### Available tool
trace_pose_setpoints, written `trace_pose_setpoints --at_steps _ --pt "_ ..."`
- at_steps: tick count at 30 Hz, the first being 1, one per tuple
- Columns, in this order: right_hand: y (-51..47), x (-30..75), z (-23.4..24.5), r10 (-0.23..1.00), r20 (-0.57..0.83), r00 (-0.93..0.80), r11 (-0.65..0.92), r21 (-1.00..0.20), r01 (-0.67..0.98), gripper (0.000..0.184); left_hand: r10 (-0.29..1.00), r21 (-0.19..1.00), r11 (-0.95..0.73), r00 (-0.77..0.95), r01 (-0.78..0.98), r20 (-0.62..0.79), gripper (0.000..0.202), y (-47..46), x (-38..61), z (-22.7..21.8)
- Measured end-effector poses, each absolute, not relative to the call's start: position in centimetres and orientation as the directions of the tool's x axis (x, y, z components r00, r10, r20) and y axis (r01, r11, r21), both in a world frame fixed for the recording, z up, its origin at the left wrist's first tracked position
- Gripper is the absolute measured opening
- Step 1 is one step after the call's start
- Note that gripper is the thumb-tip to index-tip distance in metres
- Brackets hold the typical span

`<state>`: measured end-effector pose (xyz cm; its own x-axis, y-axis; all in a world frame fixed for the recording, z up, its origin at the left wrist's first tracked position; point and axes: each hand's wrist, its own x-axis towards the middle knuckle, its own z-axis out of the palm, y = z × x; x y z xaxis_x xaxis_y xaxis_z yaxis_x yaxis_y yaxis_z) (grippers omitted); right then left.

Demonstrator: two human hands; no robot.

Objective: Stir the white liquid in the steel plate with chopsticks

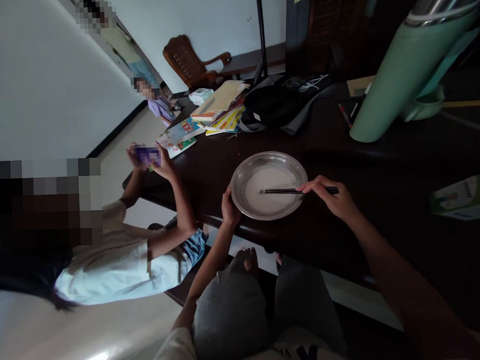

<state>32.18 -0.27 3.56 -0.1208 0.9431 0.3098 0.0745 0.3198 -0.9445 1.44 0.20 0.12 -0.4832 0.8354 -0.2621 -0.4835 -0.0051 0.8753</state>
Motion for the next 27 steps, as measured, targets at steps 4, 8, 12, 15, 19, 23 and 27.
trace_pose_setpoints --at_steps 4,8,12,15,19,23,27 --pt "-0.08 32.92 3.94 0.949 0.315 0.004 0.314 -0.946 0.086 0.06 0.844 0.871 0.015 -0.461 -0.491 -0.275 0.016 0.27 1.43 -0.05" --pt "-0.18 32.98 3.75 0.965 0.26 -0.02 0.261 -0.964 0.047 0.06 0.847 0.865 0.017 -0.453 -0.502 -0.279 0.018 0.31 1.4 -0.09" --pt "-0.36 32.27 3.47 0.927 0.326 -0.186 0.348 -0.932 0.1 0.052 0.852 0.858 0.019 -0.441 -0.514 -0.283 0.018 0.25 1.47 0.09" --pt "-0.29 32.47 3.54 0.93 0.359 -0.083 0.367 -0.92 0.137 0.055 0.846 0.865 0.022 -0.451 -0.502 -0.283 0.02 0.19 1.6 0.34" --pt "-0.32 32.75 3.62 0.959 0.281 0.025 0.279 -0.958 0.059 0.06 0.85 0.858 0.033 -0.437 -0.513 -0.294 0.025 0.18 1.7 0.56" --pt "-0.34 32.26 3.59 0.942 0.307 -0.134 0.32 -0.943 0.086 0.055 0.856 0.851 0.033 -0.425 -0.524 -0.294 0.02 0.19 1.68 0.55" --pt "-0.13 32.59 3.74 0.938 0.344 -0.027 0.345 -0.932 0.106 0.056 0.856 0.865 0.02 -0.438 -0.502 -0.274 0.017 0.2 1.57 0.36"
